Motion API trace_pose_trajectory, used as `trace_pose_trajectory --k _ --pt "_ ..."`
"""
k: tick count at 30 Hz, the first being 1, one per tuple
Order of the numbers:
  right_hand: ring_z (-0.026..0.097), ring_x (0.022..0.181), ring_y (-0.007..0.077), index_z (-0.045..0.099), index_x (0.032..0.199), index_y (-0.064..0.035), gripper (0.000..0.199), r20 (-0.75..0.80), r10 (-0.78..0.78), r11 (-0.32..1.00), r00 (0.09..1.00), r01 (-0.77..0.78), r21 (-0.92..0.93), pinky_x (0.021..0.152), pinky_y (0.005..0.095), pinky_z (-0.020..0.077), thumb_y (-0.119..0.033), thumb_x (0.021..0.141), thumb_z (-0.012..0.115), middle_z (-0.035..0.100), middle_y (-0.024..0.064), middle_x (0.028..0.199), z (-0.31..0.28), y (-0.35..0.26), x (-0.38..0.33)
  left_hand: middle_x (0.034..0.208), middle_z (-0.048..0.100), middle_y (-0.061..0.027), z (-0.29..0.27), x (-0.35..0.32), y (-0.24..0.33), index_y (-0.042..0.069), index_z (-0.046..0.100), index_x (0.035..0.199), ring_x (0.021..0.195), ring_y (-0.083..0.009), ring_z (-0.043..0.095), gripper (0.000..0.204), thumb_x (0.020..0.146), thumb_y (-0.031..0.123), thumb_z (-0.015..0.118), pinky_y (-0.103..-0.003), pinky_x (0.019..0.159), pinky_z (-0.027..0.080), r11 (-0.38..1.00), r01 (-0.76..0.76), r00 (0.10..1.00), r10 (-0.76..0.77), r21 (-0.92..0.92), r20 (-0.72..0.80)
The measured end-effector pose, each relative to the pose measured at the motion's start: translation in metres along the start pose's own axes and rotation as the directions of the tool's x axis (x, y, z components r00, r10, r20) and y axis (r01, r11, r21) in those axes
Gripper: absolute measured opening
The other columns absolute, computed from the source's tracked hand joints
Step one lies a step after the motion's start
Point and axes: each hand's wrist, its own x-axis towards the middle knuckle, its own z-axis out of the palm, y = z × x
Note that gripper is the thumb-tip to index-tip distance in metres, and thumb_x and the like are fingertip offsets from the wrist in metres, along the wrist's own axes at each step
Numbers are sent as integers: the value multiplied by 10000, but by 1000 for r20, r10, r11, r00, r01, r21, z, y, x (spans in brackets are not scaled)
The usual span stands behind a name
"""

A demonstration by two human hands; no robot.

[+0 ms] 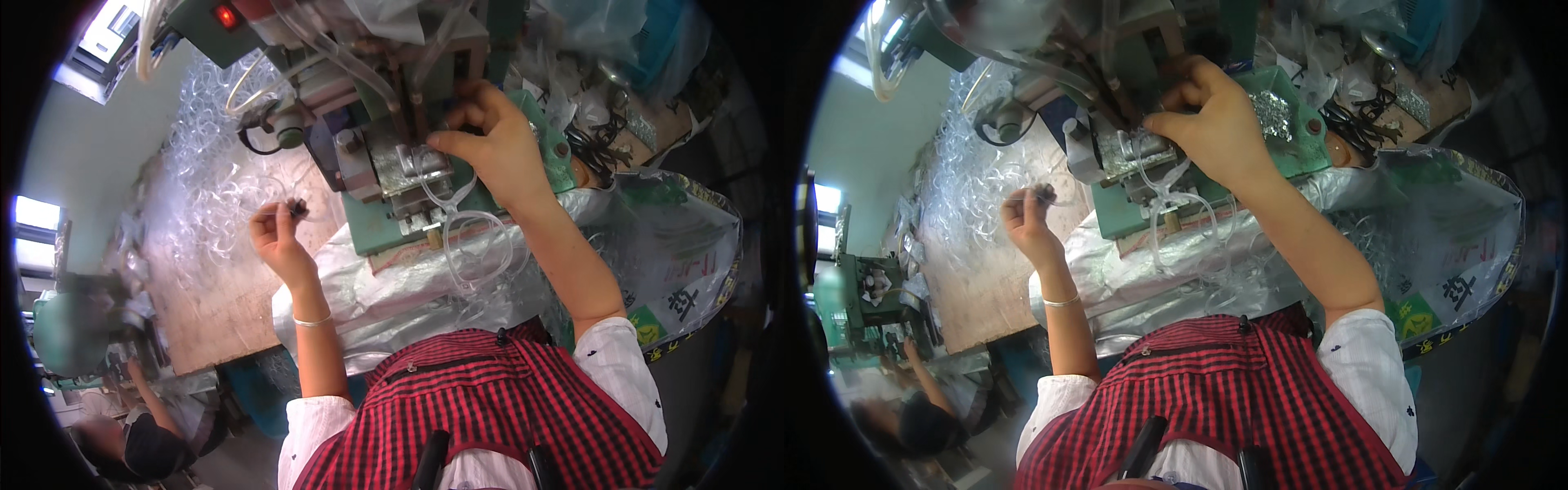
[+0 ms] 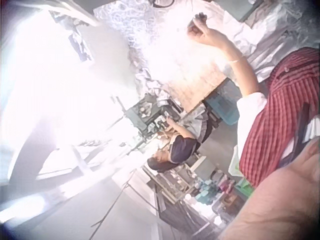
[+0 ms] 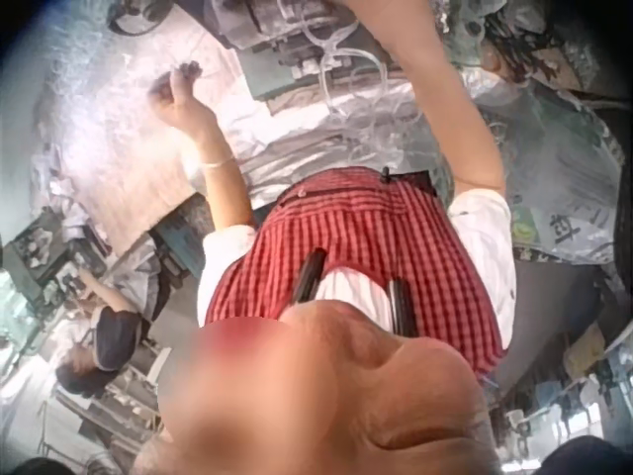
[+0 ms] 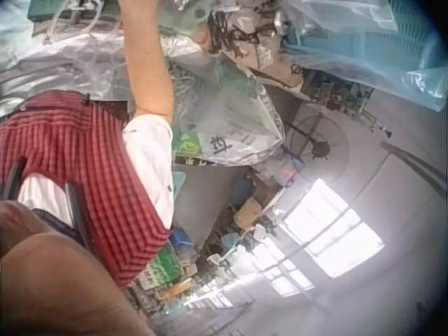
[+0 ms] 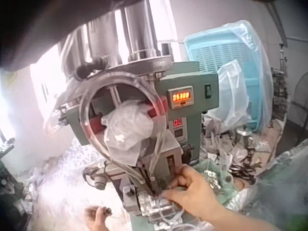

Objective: The person repeatedly picks up clear plastic loops and small metal components, inserts them into a green machine, and removes the assembled units. The person places the finished items into a pile on the table.

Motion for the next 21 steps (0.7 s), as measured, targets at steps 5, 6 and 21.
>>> trace_pose_trajectory --k 5,6,21 --pt "625 759 129 576 1168 -8 491 60 65 933 996 -82 349 692 250 490 35 718 766 674 55 832 13 0 1 1005 676 -176 70 18 122 -18 528 1078 897 -236 690 181 915 -68 589 -368 808 608 814 -522 760 580 -256 292" --pt "625 765 128 576 1167 -7 491 34 49 928 998 -58 369 694 249 489 37 716 766 674 57 833 18 1 0 1006 681 -187 76 28 123 -30 536 1069 898 -244 694 184 904 -76 601 -367 813 607 816 -579 777 549 5 307" --pt "634 960 145 602 1229 -38 391 -332 -169 963 928 83 -258 844 281 495 -7 844 665 681 74 1061 -96 63 -10 955 725 -60 117 -28 80 89 627 842 652 -189 594 191 692 71 743 -281 567 505 272 -952 87 682 -141 726"
